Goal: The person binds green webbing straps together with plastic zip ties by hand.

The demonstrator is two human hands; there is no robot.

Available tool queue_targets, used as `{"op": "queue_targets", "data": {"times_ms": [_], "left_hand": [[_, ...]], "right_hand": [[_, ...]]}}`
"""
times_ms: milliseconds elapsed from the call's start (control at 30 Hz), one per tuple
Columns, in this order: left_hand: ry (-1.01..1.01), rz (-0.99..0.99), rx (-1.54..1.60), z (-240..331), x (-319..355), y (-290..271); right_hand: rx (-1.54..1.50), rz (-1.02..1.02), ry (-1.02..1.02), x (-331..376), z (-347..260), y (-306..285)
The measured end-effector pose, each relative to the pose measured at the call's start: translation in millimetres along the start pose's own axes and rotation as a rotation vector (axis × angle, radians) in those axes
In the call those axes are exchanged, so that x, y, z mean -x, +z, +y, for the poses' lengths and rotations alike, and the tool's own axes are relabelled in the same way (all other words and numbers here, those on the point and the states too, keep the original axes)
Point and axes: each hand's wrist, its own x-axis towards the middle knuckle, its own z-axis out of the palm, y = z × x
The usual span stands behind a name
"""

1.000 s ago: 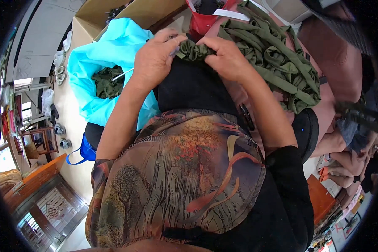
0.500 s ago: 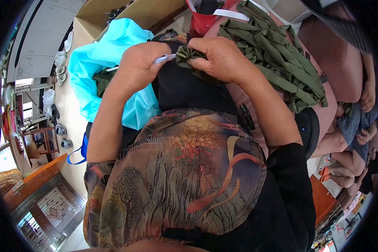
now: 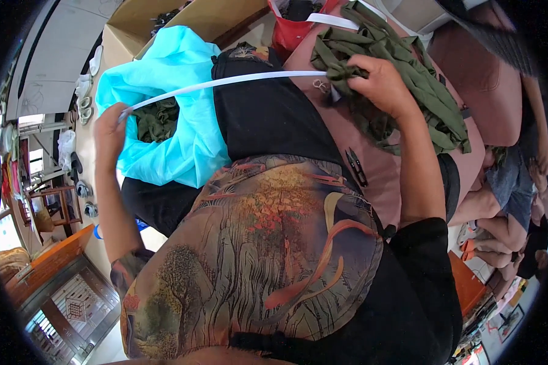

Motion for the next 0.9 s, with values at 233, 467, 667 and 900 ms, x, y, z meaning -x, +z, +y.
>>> {"op": "queue_targets", "data": {"times_ms": [233,467,667,900], "left_hand": [[0.273,0.135,0.399,144,-49,46],[0.113,-0.190,0.973,188,-60,50],[0.077,-0.374,1.016,191,-74,64],[-0.115,-0.451,1.211,190,-75,62]], "right_hand": [[-0.116,-0.219,-0.086,-37,-71,30],[-0.213,-0.206,-0.063,-46,-79,32],[-0.205,-0.147,-0.198,-58,-78,32],[-0.450,-0.225,0.048,-54,-93,21]]}}
